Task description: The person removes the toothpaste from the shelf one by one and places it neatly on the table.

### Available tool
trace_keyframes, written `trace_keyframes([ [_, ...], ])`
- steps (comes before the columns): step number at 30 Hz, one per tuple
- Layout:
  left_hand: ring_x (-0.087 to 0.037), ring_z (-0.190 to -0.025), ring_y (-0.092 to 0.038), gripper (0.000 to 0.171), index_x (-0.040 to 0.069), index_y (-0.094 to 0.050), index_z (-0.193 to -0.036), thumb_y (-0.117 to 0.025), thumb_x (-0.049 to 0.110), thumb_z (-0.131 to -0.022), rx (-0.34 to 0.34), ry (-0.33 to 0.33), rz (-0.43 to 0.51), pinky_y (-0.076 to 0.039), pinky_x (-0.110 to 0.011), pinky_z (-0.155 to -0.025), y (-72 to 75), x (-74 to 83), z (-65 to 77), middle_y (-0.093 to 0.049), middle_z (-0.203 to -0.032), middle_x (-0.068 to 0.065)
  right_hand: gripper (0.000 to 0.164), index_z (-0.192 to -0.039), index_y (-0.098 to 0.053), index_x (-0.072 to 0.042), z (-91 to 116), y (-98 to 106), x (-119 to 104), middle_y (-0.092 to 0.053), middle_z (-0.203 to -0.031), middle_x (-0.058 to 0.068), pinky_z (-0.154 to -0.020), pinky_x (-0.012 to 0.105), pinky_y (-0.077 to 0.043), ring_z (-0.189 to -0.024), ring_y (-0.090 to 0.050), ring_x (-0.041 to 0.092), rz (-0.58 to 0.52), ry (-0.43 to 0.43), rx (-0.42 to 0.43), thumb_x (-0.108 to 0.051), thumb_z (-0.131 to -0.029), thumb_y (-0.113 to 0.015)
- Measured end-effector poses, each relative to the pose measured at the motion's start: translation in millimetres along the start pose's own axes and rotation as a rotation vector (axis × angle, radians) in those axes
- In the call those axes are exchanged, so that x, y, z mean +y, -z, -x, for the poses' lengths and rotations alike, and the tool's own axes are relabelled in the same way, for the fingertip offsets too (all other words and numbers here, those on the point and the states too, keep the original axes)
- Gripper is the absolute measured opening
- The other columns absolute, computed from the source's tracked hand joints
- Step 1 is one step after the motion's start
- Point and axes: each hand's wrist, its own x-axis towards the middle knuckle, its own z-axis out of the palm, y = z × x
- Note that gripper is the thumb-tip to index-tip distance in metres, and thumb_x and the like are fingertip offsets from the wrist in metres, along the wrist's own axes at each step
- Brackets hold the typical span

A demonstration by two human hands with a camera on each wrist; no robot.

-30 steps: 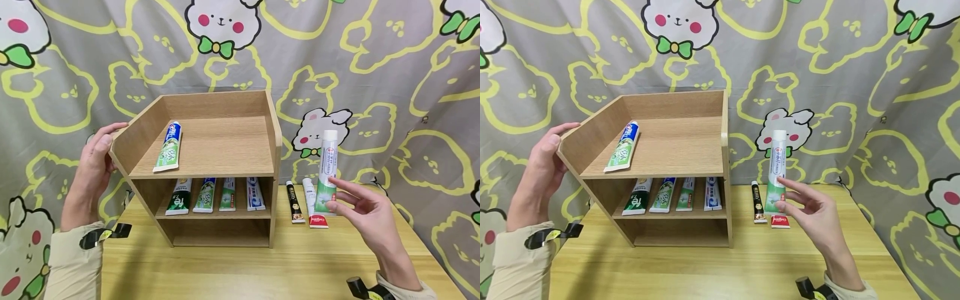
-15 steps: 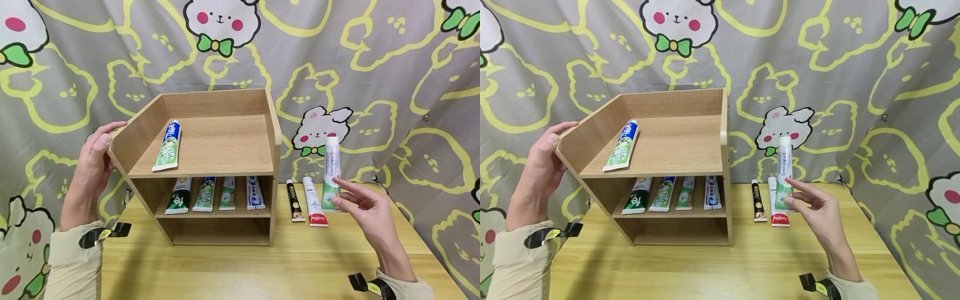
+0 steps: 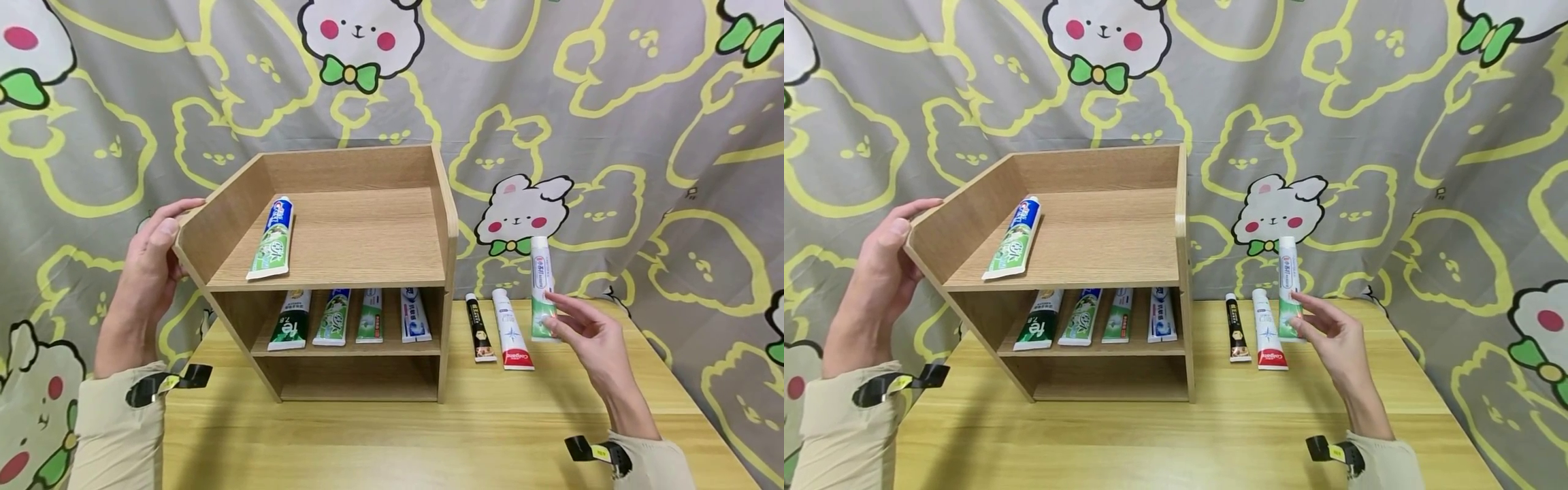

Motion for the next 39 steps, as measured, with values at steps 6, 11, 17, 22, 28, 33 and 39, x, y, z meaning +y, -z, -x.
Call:
trace_keyframes([
  [6, -0.015, -0.067, -0.054, 0.042, 0.004, -0.061, -0.138, -0.049, 0.022, -0.102, 0.005, 0.002, -0.009, -0.038, -0.023, -0.044, -0.7, 0.7, 0.3, -0.056, -0.115, -0.015, 0.042, -0.135, -0.064, 0.002, -4.6, 7.3, 24.8, -0.073, -0.116, -0.011, -0.074, 0.014, -0.054, -0.097, -0.068, 0.002, 0.027, -0.016, 0.014, 0.001, -0.094, -0.072],
  [11, -0.016, -0.067, -0.053, 0.042, 0.005, -0.061, -0.139, -0.05, 0.023, -0.102, 0.007, 0.007, -0.014, -0.038, -0.024, -0.044, 0.1, 0.0, 0.6, -0.055, -0.116, -0.015, 0.044, -0.136, -0.063, 0.004, -6.2, 13.8, 46.0, -0.073, -0.114, -0.013, -0.072, 0.015, -0.055, -0.096, -0.069, 0.001, 0.0, -0.054, 0.021, 0.003, -0.093, -0.073],
  [17, -0.012, -0.061, -0.051, 0.04, 0.005, -0.062, -0.137, -0.049, 0.02, -0.102, -0.036, -0.02, 0.027, -0.025, -0.029, -0.041, 2.8, -1.4, 1.0, -0.058, -0.108, -0.011, 0.045, -0.134, -0.061, 0.007, -7.5, 21.4, 64.0, -0.074, -0.113, -0.014, -0.072, 0.016, -0.055, -0.095, -0.069, -0.001, 0.053, -0.098, 0.022, 0.002, -0.092, -0.074],
  [22, -0.015, -0.067, -0.054, 0.041, 0.004, -0.061, -0.138, -0.05, 0.021, -0.102, -0.032, -0.009, 0.022, -0.032, -0.026, -0.042, 2.2, -0.7, 0.3, -0.057, -0.112, -0.013, 0.046, -0.134, -0.061, 0.007, -9.2, 26.8, 75.3, -0.073, -0.113, -0.014, -0.076, 0.015, -0.055, -0.097, -0.067, -0.006, 0.141, -0.155, 0.034, -0.005, -0.093, -0.076],
  [28, -0.015, -0.069, -0.055, 0.042, 0.006, -0.061, -0.139, -0.05, 0.022, -0.102, -0.019, 0.006, -0.007, -0.039, -0.022, -0.045, 1.2, 0.7, 0.3, -0.056, -0.116, -0.014, 0.049, -0.136, -0.061, 0.004, -10.9, 30.6, 90.4, -0.07, -0.127, 0.012, -0.073, 0.017, -0.055, -0.09, -0.063, -0.008, 0.313, -0.259, 0.032, -0.016, -0.094, -0.077],
  [33, -0.013, -0.061, -0.049, 0.041, 0.006, -0.062, -0.138, -0.051, 0.022, -0.102, -0.007, 0.003, -0.004, -0.029, -0.027, -0.042, 1.2, 0.1, 0.3, -0.056, -0.111, -0.013, 0.047, -0.137, -0.061, 0.004, -11.6, 29.6, 97.7, -0.059, -0.137, 0.027, -0.072, 0.017, -0.053, -0.09, -0.057, -0.008, 0.371, -0.328, 0.011, -0.015, -0.096, -0.074],
  [39, -0.014, -0.062, -0.05, 0.042, 0.006, -0.063, -0.137, -0.052, 0.023, -0.101, 0.012, 0.011, -0.018, -0.03, -0.027, -0.042, -0.1, 0.3, 0.2, -0.056, -0.112, -0.014, 0.043, -0.137, -0.061, 0.004, -11.7, 28.9, 104.3, -0.058, -0.138, 0.029, -0.07, 0.019, -0.054, -0.09, -0.054, -0.003, 0.393, -0.392, -0.005, -0.012, -0.098, -0.071],
])
